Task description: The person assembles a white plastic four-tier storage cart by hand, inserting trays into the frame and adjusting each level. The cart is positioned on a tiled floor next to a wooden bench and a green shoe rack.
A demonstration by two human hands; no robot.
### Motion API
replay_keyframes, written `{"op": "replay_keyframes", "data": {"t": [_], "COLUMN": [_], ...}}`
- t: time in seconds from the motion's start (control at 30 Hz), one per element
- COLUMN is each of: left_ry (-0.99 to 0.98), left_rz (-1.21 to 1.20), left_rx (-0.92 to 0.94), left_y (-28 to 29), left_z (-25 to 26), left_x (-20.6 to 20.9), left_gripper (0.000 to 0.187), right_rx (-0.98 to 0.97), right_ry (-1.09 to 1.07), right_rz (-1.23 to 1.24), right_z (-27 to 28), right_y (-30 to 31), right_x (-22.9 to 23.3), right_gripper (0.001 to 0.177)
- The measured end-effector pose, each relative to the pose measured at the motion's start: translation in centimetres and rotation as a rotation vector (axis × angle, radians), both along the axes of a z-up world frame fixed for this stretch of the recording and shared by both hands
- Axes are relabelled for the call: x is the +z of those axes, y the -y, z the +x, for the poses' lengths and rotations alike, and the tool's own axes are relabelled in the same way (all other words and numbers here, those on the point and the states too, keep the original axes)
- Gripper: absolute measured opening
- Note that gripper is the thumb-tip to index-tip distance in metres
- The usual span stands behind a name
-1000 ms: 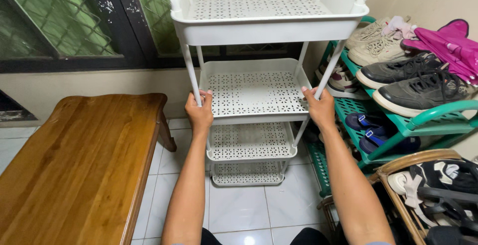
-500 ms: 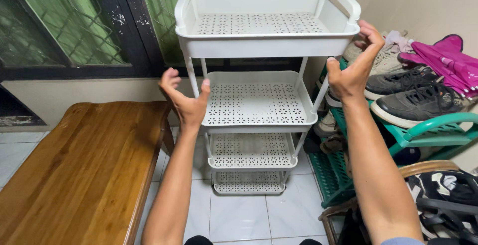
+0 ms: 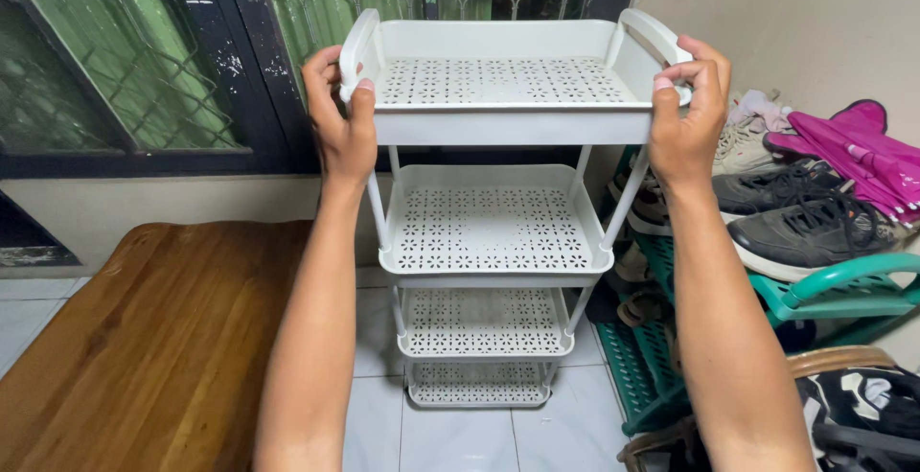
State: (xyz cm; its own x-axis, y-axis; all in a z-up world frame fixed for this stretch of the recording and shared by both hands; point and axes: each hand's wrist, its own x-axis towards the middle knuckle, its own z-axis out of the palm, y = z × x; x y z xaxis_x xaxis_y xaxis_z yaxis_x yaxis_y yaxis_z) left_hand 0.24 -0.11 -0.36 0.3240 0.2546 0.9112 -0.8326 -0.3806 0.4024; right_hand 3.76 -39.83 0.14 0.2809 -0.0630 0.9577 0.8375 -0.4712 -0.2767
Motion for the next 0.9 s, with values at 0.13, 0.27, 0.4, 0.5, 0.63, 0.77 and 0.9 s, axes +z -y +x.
{"op": "replay_keyframes", "data": {"t": [0.13,0.27,0.4,0.5,0.63,0.77,0.9], "left_ry": [0.068,0.031,0.044,0.044,0.063,0.038,-0.013], "left_rz": [0.013,-0.066,-0.074,-0.114,-0.125,-0.125,-0.052], "left_rx": [0.066,0.001,-0.034,-0.086,-0.099,-0.142,-0.125], "left_y": [0.2,0.6,0.7,0.9,1.2,0.8,0.6], "left_z": [0.6,0.8,1.0,1.2,1.3,0.8,-0.8], "left_x": [-0.5,-0.9,-0.9,-1.1,-0.8,-1.5,-5.0], "left_gripper": [0.048,0.047,0.046,0.047,0.046,0.052,0.072], "right_rx": [0.080,0.172,0.195,0.233,0.247,0.287,0.355], "right_ry": [0.051,0.059,0.090,0.123,0.069,0.004,-0.047], "right_rz": [0.057,0.111,0.155,0.180,0.225,0.245,0.273], "right_z": [1.5,2.4,3.1,3.5,3.1,2.3,0.7], "right_y": [-0.2,-0.3,-0.5,-0.9,-1.0,-0.9,-1.1], "right_x": [-0.8,-1.6,-1.8,-1.9,-1.6,-2.7,-6.8], "right_gripper": [0.021,0.025,0.026,0.026,0.019,0.034,0.059]}}
